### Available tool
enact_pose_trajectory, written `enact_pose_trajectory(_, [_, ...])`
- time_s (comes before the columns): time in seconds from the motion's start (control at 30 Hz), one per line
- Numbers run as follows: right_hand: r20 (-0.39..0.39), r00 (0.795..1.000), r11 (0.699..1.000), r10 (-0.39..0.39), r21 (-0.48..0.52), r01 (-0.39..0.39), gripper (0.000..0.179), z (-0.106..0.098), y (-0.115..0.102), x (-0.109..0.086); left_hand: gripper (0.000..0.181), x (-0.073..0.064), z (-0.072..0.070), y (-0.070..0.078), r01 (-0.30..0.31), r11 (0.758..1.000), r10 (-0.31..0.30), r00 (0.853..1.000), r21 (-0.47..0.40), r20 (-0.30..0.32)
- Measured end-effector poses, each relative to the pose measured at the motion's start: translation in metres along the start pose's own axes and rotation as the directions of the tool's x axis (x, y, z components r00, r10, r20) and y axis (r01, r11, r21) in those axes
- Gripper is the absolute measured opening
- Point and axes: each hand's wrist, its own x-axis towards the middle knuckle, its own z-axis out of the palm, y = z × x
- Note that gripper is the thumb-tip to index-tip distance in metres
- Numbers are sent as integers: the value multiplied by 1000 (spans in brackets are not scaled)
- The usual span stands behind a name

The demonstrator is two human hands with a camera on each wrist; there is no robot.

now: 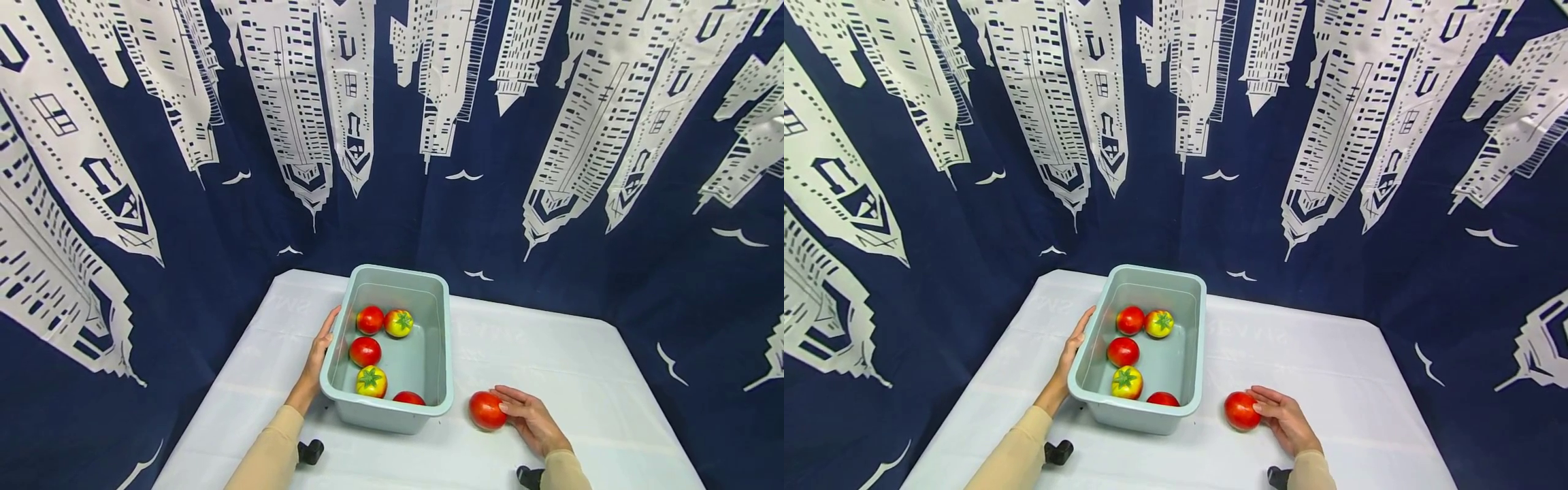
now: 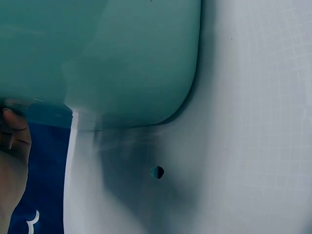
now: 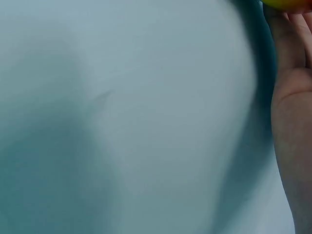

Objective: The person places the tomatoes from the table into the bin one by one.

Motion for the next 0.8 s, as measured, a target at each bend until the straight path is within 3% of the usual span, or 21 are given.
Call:
enact_pose_trajectory(0.27, [-58, 988, 988, -142, 58, 146, 41, 7, -50, 12, 64, 0, -1, -3, 7, 1000, -7, 1000, 3, -16])
enact_pose_trajectory(0.5, [-14, 979, 975, -201, 94, 202, 44, 16, -96, 19, 64, 2, -4, -12, 1, 999, 0, 1000, 48, -21])
enact_pose_trajectory(0.8, [16, 963, 958, -270, 106, 267, 39, 36, -131, 32, 64, 2, -6, -14, 7, 999, -6, 1000, 51, -25])
